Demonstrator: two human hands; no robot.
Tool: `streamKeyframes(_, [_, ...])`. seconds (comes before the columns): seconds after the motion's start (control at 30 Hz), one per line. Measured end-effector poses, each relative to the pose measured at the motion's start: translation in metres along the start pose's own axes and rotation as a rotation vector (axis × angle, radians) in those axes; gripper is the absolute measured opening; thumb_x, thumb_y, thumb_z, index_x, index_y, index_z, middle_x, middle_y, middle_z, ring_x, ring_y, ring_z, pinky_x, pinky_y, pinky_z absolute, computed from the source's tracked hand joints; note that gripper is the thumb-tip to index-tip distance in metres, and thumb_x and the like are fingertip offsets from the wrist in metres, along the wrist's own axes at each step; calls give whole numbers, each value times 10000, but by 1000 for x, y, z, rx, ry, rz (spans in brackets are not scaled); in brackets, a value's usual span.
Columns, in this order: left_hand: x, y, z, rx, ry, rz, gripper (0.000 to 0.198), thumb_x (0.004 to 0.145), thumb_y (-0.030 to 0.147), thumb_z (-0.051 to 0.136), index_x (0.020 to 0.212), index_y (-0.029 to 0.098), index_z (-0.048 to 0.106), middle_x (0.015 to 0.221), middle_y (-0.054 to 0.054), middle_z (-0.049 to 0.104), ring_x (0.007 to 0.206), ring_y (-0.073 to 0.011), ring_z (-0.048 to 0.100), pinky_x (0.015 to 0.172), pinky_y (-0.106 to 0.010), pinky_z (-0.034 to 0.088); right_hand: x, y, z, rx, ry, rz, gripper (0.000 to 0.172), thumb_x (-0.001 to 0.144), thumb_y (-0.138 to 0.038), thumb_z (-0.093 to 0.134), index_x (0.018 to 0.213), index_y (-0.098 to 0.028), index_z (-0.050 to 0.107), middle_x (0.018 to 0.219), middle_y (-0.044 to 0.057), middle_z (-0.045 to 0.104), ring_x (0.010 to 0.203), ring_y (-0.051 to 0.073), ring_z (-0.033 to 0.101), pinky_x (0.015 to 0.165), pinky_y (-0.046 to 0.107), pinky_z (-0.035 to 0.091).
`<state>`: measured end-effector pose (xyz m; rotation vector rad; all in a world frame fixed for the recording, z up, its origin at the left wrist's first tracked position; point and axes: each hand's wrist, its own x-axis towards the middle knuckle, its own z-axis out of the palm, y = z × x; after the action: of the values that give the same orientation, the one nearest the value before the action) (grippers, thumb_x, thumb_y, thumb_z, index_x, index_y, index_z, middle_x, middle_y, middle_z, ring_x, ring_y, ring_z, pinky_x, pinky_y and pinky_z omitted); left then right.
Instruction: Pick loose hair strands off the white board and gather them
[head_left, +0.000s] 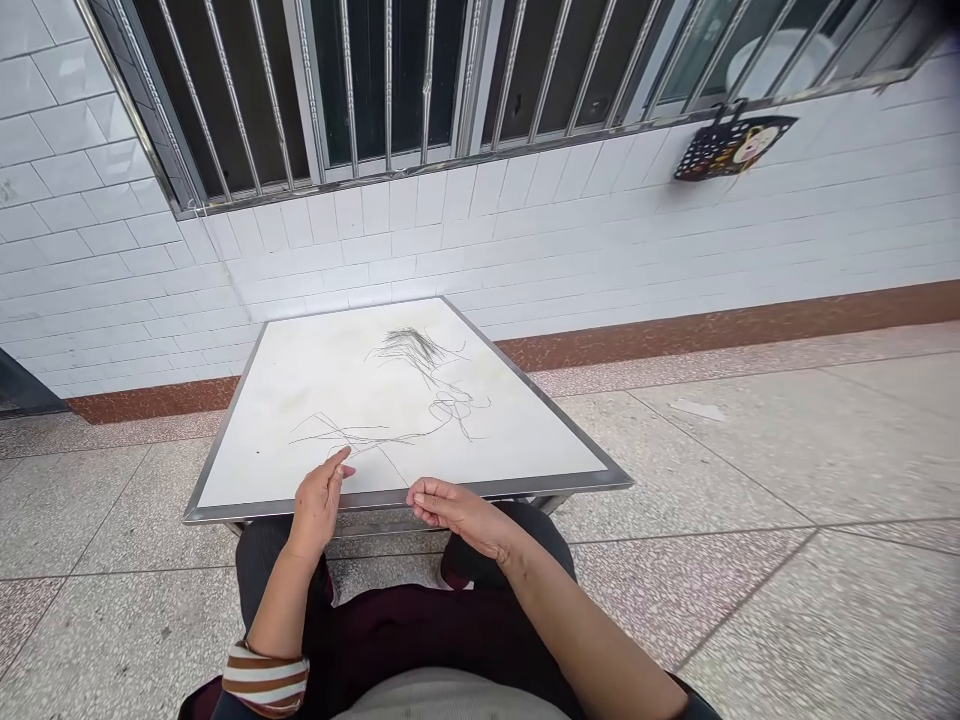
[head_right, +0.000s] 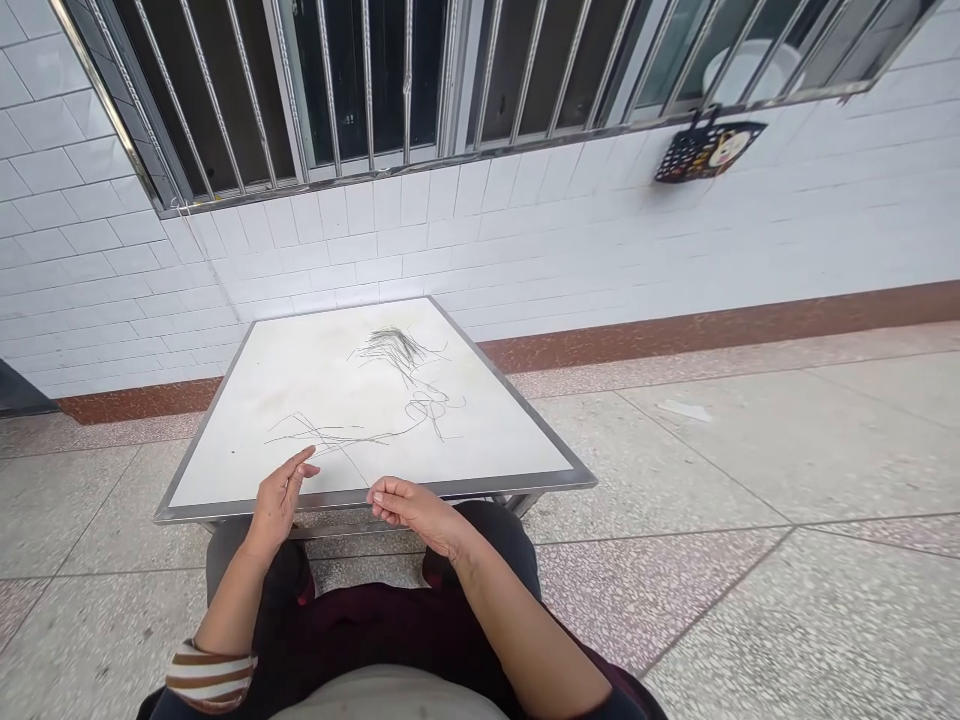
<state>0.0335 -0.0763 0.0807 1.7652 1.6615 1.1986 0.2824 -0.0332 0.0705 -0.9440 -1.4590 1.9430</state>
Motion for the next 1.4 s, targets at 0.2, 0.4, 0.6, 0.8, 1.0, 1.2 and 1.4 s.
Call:
streamKeyframes(0.2, [-6, -1, -7, -49, -160, -45, 439, 960, 449, 381, 1306, 257, 570, 995, -41, 724, 926, -183, 661, 919, -353, 481, -12, -14, 6, -379, 2, -171, 321, 912, -471, 474, 1052, -220, 617, 901, 33, 649, 814, 161, 588, 803, 320, 460])
streamKeyframes(0.4, [-10, 14, -14, -66, -257, -84, 482, 952, 491, 373, 1320, 241, 557, 995, -53, 712, 913, -199, 651, 873, -350, 494, -22, -23, 15, -747, 25, -192, 308, 964, -381, 369, 1113, -240, 599, 921, 36, 687, 859, 192, 621, 790, 341, 455])
streamKeyframes(0.6, [-17, 33, -15, 2, -345, -5, 466, 965, 471, 349, 1301, 244, 579, 994, -53, 714, 919, -203, 651, 857, -342, 487, -20, -18, 26, -611, 203, -282, 292, 957, -371, 367, 1138, -245, 559, 849, 17, 648, 706, 145, 597, 685, 292, 476])
streamKeyframes(0.8, [-20, 54, -10, 86, -420, 107, 463, 985, 434, 310, 1294, 228, 585, 984, -57, 722, 916, -204, 662, 838, -330, 482, -18, -13, 39, -326, 295, -290, 276, 918, -426, 421, 1031, -230, 578, 716, -20, 569, 504, 93, 466, 449, 211, 388])
streamKeyframes(1.0, [-20, 65, -10, 235, -410, 218, 456, 996, 400, 286, 1291, 225, 586, 960, -64, 729, 903, -217, 658, 834, -341, 468, -21, -16, 49, -181, 343, -280, 296, 893, -465, 468, 991, -216, 594, 597, -55, 518, 423, 73, 403, 384, 189, 322])
streamKeyframes(1.2, [-19, 67, -9, 290, -463, 276, 455, 1003, 365, 265, 1253, 204, 610, 934, -72, 727, 854, -211, 655, 789, -327, 470, -16, -10, 52, -46, 368, -280, 318, 879, -513, 501, 955, -218, 594, 569, -68, 510, 388, 67, 401, 354, 183, 299])
streamKeyframes(1.4, [-21, 64, -7, 394, -369, 272, 425, 994, 316, 322, 1348, 193, 521, 873, -75, 707, 803, -209, 614, 759, -336, 462, -18, -10, 50, -75, 368, -269, 320, 879, -514, 500, 941, -216, 600, 575, -61, 532, 400, 74, 436, 386, 196, 345])
